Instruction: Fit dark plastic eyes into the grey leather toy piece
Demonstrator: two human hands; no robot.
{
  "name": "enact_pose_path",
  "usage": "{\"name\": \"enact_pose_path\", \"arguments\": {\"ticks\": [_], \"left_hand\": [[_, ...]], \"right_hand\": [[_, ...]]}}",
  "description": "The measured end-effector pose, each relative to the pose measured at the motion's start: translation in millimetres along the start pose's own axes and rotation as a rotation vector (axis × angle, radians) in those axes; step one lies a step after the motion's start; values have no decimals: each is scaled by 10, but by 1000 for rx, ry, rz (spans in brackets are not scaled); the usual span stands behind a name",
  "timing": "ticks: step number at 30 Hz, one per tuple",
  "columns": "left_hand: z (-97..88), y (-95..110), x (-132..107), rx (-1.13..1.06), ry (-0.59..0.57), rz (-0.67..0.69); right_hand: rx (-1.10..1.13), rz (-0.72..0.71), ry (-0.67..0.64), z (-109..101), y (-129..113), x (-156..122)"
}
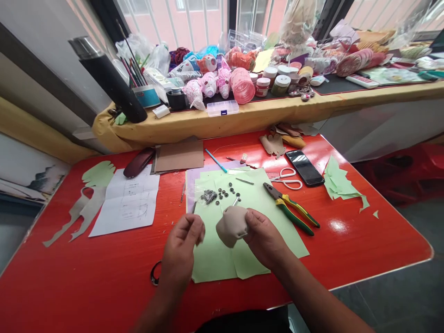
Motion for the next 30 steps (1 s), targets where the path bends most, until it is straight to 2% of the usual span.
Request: {"name": "enact_pose_path", "arguments": {"ticks": [4,5,10,13,17,20,23,30], "left_hand": [[316,-330,-441,126,-527,-401],[384,-366,-502,68,-551,-464],[617,-444,-476,-583,-278,-699],[668,-460,-473,-787,-211,-772],[709,-346,-485,-909,-294,-765],[776,-221,-509,-935,-454,-741],[837,-185,-540,-872,-580,-748],[839,-280,-459,-885,-507,-780]], "right_hand": [[77,7,45,35,-82,30],[81,6,46,51,-82,26],[75,-39,25,106,-59,-12],[77,-61,33,91,-69,-24],[84,-51,68,61,-65,-29],[100,-23,83,52,-30,-36],[97,-7,81,36,9,-38],[94,7,31,19,72,-57]]}}
Point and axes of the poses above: each hand's wrist, its own x-axis towards the middle knuckle, its own z-axis out of the palm, y = z × x, the point moved 7 cm from there along x, towards the middle knuckle, and after that the axes turned 15 degrees about y, right-handed, at the moved point
